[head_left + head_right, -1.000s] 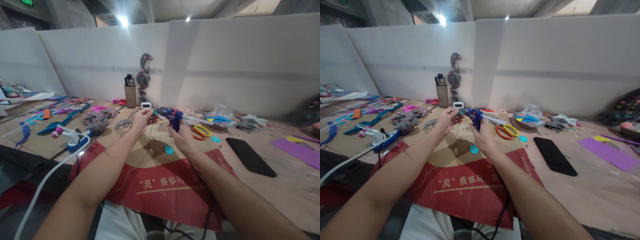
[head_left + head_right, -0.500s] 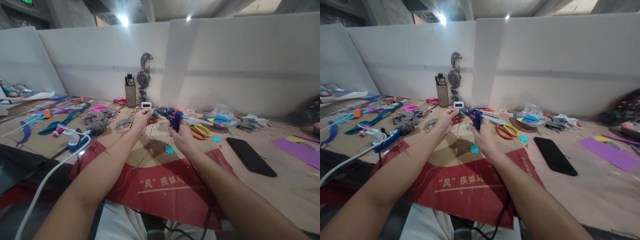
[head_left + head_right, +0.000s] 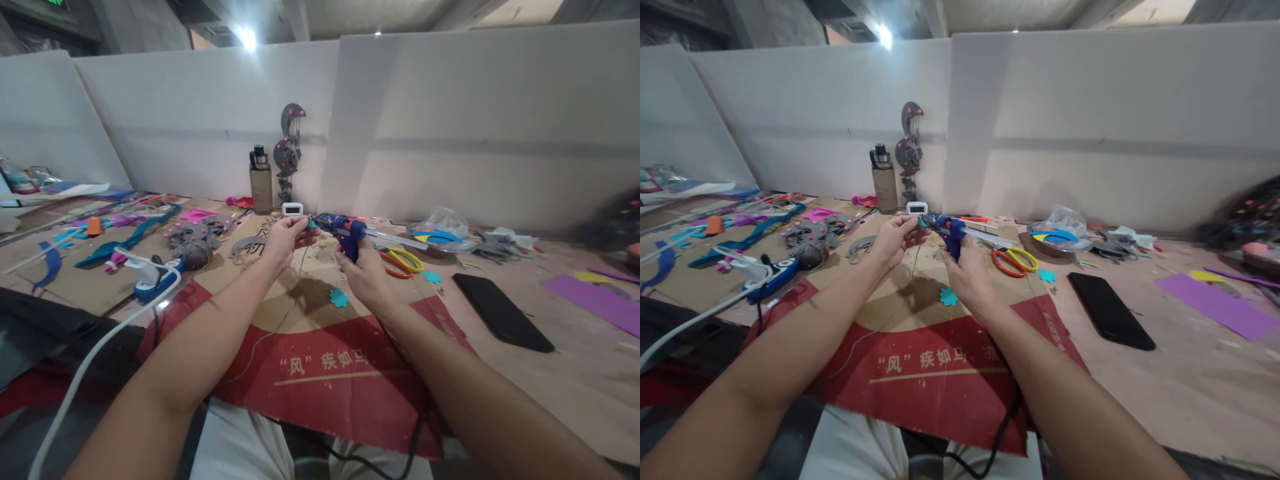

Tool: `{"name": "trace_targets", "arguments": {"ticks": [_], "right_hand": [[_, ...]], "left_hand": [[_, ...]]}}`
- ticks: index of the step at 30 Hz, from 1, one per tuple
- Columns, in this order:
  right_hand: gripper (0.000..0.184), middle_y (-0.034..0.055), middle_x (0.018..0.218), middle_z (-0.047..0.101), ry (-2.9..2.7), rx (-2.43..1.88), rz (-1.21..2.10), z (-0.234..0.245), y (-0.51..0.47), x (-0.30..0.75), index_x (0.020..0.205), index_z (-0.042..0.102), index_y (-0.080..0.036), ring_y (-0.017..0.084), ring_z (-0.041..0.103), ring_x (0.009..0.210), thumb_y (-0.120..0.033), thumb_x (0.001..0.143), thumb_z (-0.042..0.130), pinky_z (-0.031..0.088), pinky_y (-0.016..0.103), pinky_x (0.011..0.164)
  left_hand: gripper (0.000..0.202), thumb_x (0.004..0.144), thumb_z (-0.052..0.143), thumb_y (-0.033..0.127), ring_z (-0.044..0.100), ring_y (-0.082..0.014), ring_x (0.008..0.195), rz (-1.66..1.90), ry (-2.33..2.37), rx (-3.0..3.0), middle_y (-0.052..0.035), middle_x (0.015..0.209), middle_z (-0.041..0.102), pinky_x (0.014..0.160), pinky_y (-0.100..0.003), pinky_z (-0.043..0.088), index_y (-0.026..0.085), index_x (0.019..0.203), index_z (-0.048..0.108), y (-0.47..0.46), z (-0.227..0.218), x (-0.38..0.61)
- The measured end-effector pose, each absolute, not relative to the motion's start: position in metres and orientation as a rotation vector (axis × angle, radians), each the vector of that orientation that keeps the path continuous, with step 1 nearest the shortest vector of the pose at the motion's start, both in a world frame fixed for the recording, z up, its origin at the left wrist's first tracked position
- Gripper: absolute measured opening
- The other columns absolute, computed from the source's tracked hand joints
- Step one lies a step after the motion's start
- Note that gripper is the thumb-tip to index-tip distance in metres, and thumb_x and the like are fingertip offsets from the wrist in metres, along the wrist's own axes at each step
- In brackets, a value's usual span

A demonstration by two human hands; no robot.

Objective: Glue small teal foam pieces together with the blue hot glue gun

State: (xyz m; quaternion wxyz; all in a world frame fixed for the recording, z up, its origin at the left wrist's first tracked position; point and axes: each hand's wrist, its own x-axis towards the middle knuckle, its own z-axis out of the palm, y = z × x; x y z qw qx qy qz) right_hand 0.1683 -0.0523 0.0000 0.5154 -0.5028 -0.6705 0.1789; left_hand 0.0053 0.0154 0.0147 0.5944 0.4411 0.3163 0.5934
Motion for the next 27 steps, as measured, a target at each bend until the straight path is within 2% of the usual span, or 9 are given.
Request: {"name": "trace_targets", "arguments": {"ticks": [12, 27], "right_hand": [[0.022, 0.0078, 0.091, 0.060, -1.619, -1.209, 0.405, -0.0001, -0.0516, 0.1692, 0.099, 0.052, -0.021, 0.024, 0.055, 0.082, -0.026, 0.077, 0.052, 0.043, 0.041, 0.077], [0.019, 0.0071, 0.089, 0.060, -1.620, -1.212, 0.424, 0.0004, -0.0519, 0.1685, 0.096, 0.052, -0.021, 0.023, 0.055, 0.080, -0.026, 0.078, 0.052, 0.043, 0.040, 0.075]], "left_hand": [[0.011, 0.080, 0.067, 0.020, 0.069, -0.0137, 0.065, 1.387, 0.740, 1.020, -0.0026, 0.071, 0.068, 0.062, -0.024, 0.054, 0.014, 0.084, 0.059, 0.0150, 0.0145, 0.0054], [0.010, 0.079, 0.067, 0.019, 0.069, -0.0132, 0.062, 1.382, 0.710, 1.013, -0.0015, 0.069, 0.066, 0.059, -0.023, 0.054, 0.013, 0.084, 0.060, 0.0164, 0.0139, 0.0051]]}}
